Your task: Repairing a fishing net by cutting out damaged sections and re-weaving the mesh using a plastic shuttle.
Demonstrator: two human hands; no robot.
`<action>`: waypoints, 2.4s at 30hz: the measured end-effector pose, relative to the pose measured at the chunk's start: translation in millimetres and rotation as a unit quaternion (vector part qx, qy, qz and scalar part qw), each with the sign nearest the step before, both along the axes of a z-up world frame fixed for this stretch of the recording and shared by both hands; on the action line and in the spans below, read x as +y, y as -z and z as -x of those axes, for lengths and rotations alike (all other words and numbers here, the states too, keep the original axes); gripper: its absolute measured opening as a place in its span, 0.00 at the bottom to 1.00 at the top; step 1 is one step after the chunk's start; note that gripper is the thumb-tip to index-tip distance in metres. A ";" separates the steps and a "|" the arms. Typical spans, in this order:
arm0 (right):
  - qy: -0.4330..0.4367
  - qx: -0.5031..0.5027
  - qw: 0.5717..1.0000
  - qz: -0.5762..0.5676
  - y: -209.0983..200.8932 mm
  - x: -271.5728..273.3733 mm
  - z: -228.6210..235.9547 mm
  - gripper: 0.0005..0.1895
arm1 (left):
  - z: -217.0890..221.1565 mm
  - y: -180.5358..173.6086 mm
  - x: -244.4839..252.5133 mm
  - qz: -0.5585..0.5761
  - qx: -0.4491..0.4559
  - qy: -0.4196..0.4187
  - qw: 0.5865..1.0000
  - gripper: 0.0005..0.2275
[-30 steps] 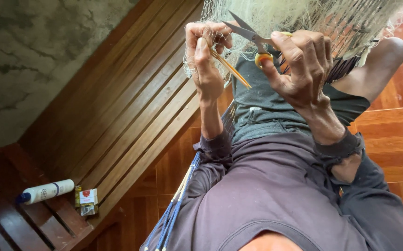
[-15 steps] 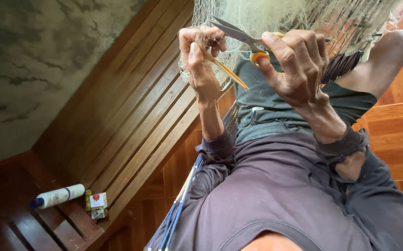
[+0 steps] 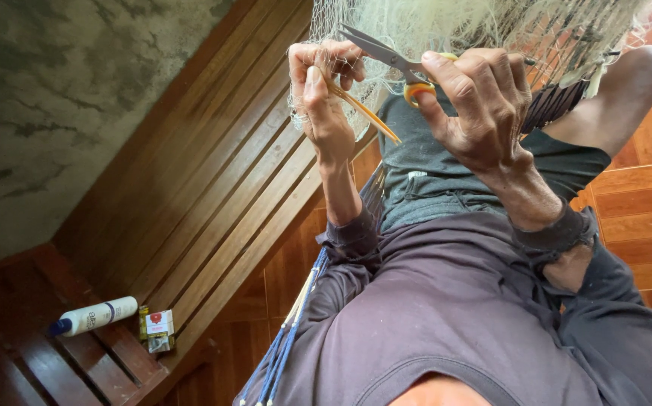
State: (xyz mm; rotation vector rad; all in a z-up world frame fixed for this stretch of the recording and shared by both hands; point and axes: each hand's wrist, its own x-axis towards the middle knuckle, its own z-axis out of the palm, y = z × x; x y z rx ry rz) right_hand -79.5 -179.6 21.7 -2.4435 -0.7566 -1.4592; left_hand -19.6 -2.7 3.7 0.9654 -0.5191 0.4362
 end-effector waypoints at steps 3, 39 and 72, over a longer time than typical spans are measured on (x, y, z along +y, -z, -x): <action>-0.004 0.004 1.000 0.001 1.2 -0.8 -0.2 0.13 | -0.5 -2.6 -0.7 0.003 -0.004 -0.001 1.000 0.10; 0.115 0.310 0.938 0.104 174.2 -119.8 31.9 0.20 | -17.7 -13.2 9.6 -0.018 -0.034 0.065 0.997 0.07; -0.191 0.387 0.860 -0.272 1.2 39.6 30.6 0.26 | -6.9 -11.2 4.3 0.022 -0.015 0.089 0.996 0.06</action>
